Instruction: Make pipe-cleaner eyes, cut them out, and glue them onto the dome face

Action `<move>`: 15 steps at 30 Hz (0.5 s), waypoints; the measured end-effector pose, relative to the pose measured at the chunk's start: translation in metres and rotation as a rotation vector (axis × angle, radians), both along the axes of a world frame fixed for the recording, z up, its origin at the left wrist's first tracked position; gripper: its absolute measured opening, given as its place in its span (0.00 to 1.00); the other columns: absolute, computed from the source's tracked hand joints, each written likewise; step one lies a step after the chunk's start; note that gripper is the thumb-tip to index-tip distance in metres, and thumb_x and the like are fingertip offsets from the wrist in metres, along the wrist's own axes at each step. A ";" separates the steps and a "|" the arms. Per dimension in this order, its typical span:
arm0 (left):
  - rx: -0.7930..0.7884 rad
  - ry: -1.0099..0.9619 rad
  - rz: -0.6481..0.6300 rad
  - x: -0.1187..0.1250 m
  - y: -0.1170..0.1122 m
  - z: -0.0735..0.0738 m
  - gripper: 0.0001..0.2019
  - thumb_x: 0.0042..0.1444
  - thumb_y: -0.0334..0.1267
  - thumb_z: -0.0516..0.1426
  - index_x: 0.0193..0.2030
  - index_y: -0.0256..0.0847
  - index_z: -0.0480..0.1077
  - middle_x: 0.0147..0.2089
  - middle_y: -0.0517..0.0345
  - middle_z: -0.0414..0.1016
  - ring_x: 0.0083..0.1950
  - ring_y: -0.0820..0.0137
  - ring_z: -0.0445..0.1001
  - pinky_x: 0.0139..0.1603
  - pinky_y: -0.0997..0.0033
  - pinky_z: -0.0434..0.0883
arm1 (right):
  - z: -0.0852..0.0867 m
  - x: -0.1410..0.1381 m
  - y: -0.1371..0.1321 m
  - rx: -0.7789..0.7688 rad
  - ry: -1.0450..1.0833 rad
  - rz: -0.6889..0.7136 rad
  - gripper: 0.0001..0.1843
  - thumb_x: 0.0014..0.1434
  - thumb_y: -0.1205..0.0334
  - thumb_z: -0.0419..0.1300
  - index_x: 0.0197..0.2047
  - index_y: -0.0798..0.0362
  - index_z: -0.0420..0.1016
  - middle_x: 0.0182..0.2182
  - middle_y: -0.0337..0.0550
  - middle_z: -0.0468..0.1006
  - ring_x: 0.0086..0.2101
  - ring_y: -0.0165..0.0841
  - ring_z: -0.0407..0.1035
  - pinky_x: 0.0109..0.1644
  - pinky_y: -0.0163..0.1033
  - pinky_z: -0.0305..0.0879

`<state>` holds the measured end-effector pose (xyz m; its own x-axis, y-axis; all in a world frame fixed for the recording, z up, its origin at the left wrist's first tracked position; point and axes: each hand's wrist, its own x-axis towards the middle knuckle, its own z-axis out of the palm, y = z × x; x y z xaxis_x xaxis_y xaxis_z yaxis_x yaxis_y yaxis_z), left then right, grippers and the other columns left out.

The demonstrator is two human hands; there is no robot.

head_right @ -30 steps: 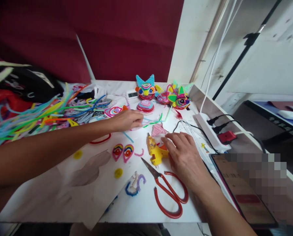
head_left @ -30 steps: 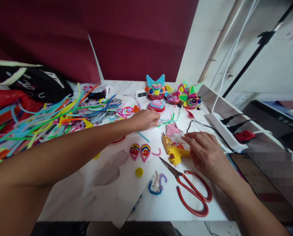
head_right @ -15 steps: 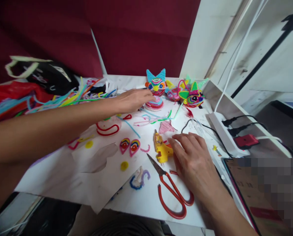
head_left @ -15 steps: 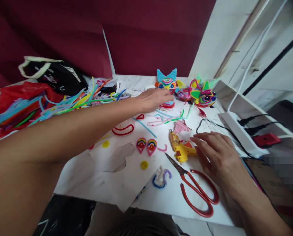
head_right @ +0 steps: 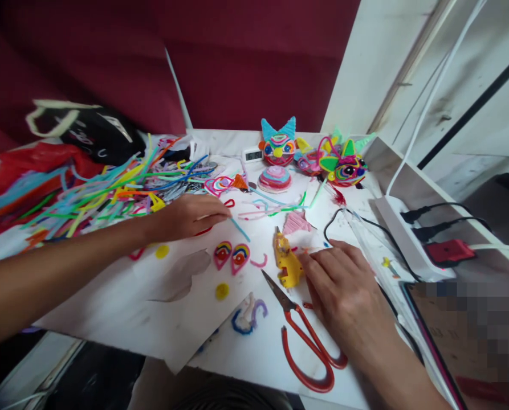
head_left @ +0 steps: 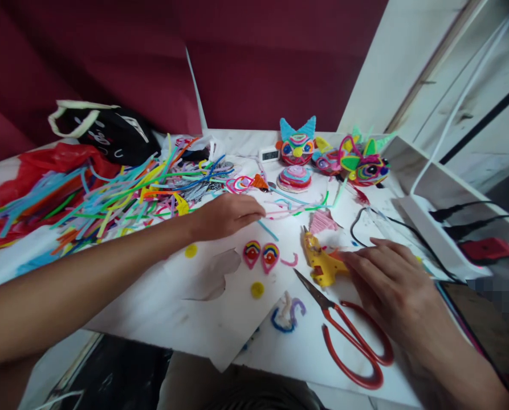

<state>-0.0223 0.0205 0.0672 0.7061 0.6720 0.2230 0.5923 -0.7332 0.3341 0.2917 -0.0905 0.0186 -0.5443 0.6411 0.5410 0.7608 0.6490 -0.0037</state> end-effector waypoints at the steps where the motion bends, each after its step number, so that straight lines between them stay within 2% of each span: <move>1: -0.027 0.003 0.006 -0.007 -0.007 -0.005 0.12 0.61 0.38 0.52 0.44 0.44 0.76 0.42 0.53 0.80 0.45 0.65 0.76 0.51 0.66 0.69 | -0.001 0.000 0.000 -0.012 0.014 0.001 0.13 0.61 0.71 0.55 0.49 0.52 0.70 0.36 0.46 0.75 0.39 0.40 0.68 0.50 0.52 0.64; 4: -0.003 -0.044 0.024 -0.028 -0.026 -0.024 0.15 0.63 0.36 0.49 0.47 0.45 0.75 0.45 0.53 0.80 0.49 0.66 0.76 0.54 0.66 0.70 | -0.004 -0.002 0.001 -0.023 0.036 0.010 0.13 0.62 0.69 0.55 0.49 0.53 0.70 0.39 0.49 0.75 0.41 0.42 0.68 0.46 0.50 0.66; 9: 0.056 0.011 -0.085 -0.049 -0.047 -0.050 0.19 0.65 0.36 0.48 0.61 0.42 0.67 0.59 0.48 0.71 0.62 0.64 0.68 0.63 0.61 0.64 | -0.003 -0.013 0.001 -0.072 0.059 0.059 0.15 0.63 0.70 0.52 0.52 0.54 0.70 0.45 0.52 0.75 0.45 0.42 0.68 0.47 0.51 0.66; 12: 0.069 0.085 -0.198 -0.051 -0.052 -0.057 0.25 0.66 0.42 0.48 0.68 0.40 0.56 0.67 0.44 0.62 0.68 0.60 0.59 0.67 0.56 0.59 | 0.002 -0.031 -0.004 -0.142 0.062 0.129 0.16 0.65 0.69 0.50 0.55 0.55 0.69 0.52 0.52 0.74 0.51 0.41 0.67 0.53 0.49 0.66; 15: 0.061 0.155 -0.283 -0.049 -0.054 -0.063 0.34 0.64 0.51 0.48 0.72 0.37 0.44 0.71 0.42 0.51 0.72 0.56 0.49 0.71 0.52 0.50 | 0.004 -0.054 -0.008 -0.205 -0.051 0.170 0.21 0.68 0.64 0.48 0.61 0.56 0.65 0.59 0.52 0.70 0.59 0.40 0.62 0.61 0.51 0.62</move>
<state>-0.0718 -0.0334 0.0044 0.8917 0.4330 0.1317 0.4026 -0.8918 0.2062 0.2378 -0.0982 0.0229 -0.6767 0.6313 0.3788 0.6434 0.7572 -0.1125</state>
